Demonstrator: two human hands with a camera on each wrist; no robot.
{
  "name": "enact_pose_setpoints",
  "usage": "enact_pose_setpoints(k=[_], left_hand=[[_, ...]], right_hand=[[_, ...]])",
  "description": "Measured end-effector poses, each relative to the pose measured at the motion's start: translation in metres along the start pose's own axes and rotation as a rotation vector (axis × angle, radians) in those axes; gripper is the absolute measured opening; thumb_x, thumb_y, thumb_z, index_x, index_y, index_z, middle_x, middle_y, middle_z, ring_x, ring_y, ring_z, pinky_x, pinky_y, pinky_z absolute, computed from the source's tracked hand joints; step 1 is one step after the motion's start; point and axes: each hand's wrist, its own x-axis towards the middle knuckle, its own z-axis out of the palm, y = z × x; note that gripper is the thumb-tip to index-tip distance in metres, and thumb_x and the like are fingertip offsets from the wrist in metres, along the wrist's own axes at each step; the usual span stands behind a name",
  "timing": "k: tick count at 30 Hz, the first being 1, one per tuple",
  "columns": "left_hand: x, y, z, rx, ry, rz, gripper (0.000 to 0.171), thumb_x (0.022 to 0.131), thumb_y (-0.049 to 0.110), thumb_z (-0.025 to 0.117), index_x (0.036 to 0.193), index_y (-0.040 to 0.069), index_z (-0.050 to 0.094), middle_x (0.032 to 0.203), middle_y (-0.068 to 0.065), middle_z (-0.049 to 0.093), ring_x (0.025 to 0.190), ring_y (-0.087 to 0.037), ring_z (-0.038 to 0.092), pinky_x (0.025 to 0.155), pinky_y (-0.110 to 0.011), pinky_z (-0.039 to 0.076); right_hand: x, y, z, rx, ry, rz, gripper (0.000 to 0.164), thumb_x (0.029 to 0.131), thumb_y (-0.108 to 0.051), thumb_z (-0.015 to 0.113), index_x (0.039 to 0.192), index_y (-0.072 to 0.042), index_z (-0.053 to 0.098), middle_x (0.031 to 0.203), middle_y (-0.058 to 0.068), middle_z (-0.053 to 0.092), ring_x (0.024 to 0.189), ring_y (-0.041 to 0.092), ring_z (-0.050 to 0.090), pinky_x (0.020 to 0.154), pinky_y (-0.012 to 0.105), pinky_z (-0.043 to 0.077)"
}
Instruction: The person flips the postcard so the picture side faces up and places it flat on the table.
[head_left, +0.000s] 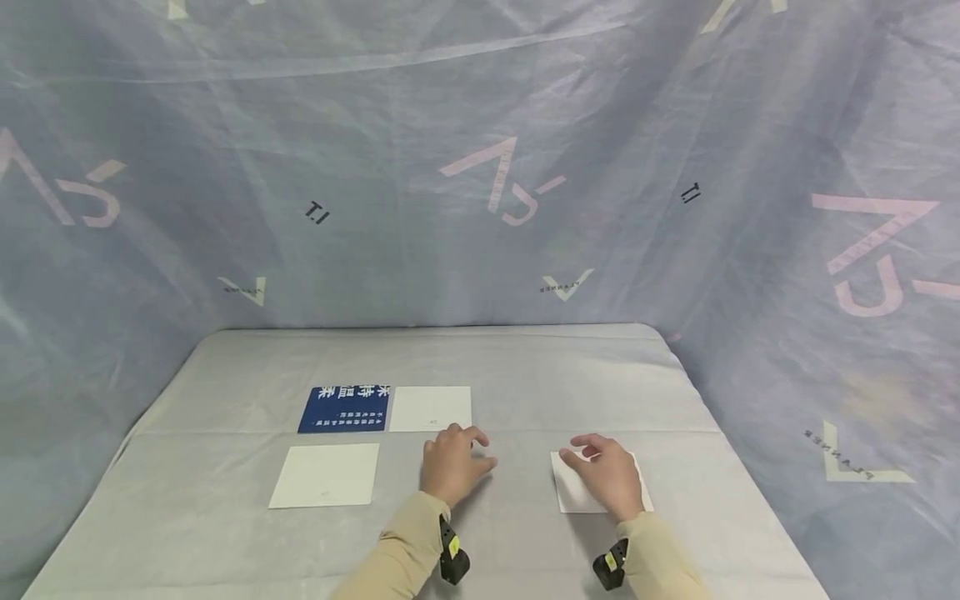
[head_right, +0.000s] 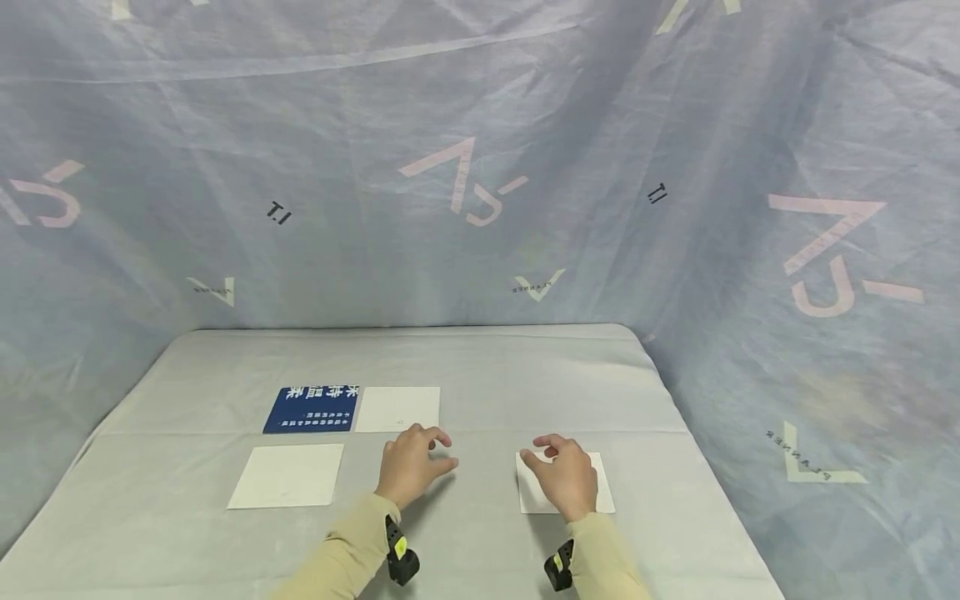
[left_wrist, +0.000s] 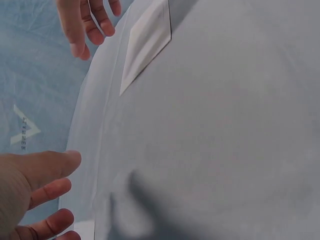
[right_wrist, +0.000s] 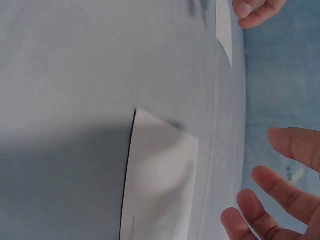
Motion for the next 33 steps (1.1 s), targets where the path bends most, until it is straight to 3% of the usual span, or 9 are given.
enact_pose_setpoints(k=[22,33], left_hand=[[-0.006,-0.041,-0.037,0.046,0.028,-0.068,0.026,0.077,0.024,0.087,0.097,0.014,0.074,0.09,-0.005,0.064,0.087,-0.027,0.063,0.078,-0.047,0.043],[-0.008,-0.056,-0.045,0.069,0.045,-0.098,0.025,0.077,0.024,0.087,0.096,0.013,0.074,0.089,-0.005,0.064,0.086,-0.026,0.062,0.077,-0.046,0.043]], right_hand=[[0.005,-0.034,0.034,0.042,-0.073,-0.052,0.035,0.089,-0.028,0.078,0.113,-0.004,0.074,0.097,0.009,0.071,0.092,0.029,0.065,0.071,0.043,0.051],[0.008,-0.053,0.059,0.05,-0.089,-0.089,0.032,0.087,-0.026,0.08,0.11,-0.005,0.075,0.094,0.008,0.07,0.089,0.026,0.065,0.069,0.04,0.05]])
